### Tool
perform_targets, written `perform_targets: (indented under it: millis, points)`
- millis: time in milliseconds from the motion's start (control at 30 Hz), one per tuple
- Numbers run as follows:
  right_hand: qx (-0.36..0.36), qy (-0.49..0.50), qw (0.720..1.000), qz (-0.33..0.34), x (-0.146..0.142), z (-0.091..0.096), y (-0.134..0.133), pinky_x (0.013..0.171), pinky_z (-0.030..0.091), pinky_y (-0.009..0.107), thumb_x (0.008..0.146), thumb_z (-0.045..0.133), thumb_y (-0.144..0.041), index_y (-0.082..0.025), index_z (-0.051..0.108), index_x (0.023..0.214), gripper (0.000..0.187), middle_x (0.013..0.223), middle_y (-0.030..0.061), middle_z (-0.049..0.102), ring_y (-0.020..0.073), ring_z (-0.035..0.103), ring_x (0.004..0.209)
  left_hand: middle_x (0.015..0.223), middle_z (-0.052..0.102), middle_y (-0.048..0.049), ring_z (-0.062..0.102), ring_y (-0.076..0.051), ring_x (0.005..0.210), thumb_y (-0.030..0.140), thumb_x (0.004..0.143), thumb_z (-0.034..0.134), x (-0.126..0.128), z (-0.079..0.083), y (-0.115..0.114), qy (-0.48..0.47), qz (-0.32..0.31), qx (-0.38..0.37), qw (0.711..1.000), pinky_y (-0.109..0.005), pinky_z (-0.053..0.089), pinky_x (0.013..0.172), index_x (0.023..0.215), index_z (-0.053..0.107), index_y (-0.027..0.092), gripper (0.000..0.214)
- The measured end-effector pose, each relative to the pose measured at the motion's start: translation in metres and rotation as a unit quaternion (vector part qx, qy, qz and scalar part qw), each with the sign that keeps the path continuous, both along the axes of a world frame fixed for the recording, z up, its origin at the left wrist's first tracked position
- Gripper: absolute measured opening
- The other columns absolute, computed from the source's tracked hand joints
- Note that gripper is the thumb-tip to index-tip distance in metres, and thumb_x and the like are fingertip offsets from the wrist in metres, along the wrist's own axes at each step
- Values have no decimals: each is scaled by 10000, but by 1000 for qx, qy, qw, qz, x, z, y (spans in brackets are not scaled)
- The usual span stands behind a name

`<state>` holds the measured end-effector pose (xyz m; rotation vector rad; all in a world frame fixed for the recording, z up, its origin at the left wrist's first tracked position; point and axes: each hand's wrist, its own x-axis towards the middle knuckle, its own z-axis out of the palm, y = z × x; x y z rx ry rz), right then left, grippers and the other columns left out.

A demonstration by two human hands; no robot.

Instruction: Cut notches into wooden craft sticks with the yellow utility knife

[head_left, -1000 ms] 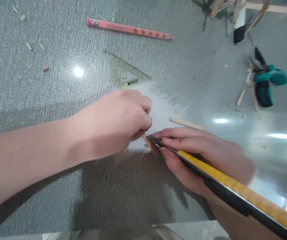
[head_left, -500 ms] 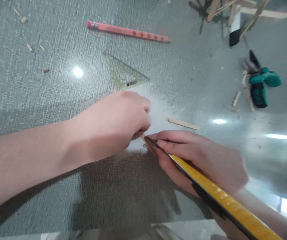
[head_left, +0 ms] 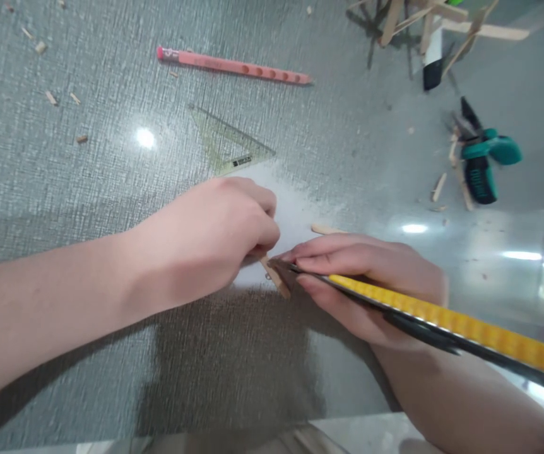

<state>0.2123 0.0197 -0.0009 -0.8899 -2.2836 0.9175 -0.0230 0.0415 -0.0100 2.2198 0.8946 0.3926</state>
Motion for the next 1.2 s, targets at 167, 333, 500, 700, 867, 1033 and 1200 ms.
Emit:
perform_targets:
  millis: [167,333,500,700,867,1033,1200]
  points:
    - [6,11,1000,-28,2,-2,-4,676,633,288,844,693,-94,-259,715,965,206,888,36,795,189,780,810,835,672,-35,573,-165,759,16,847,569,-1,-1,0,4,-8,12,1000,-278,380,648,764,757,167,255]
    - [4,13,1000,-12,-4,0,-4,697,657,258,852,664,-57,-264,719,982,250,933,40,812,179,794,818,821,652,-28,556,-161,744,-3,833,557,-3,-1,0,6,-14,23,1000,-282,360,624,780,765,173,277]
    - [19,-12,1000,-3,-7,3,-3,705,657,231,858,669,-60,-251,717,942,214,927,46,817,166,796,814,797,641,-23,536,-152,726,-21,807,565,-2,-1,0,10,-15,15,1000,-276,355,619,735,756,171,281]
    - [14,-19,1000,6,-6,5,-1,702,655,252,856,665,-64,-254,708,930,208,905,40,814,170,792,793,819,651,-25,543,-151,743,-19,806,579,-2,0,0,7,-9,7,1000,-269,370,640,774,766,172,269]
    - [15,-1,1000,10,-2,3,-1,712,652,242,857,673,-65,-218,702,964,189,912,71,807,172,793,831,831,648,-29,543,-155,758,-3,839,572,-2,1,0,12,-16,3,1000,-267,376,661,786,762,171,263]
    - [25,-13,1000,-1,-2,2,-6,747,661,232,861,686,-73,-235,724,959,193,959,52,817,166,797,845,817,634,-31,533,-160,759,9,869,535,-2,0,-1,1,-16,16,1000,-275,373,664,744,740,167,287]
    - [46,-35,998,-23,1,-1,-10,708,677,261,857,728,-143,-316,743,1016,235,1004,3,817,180,799,804,788,629,-28,521,-159,734,34,872,537,-2,-3,-1,-23,-6,25,999,-288,367,644,713,732,170,286]
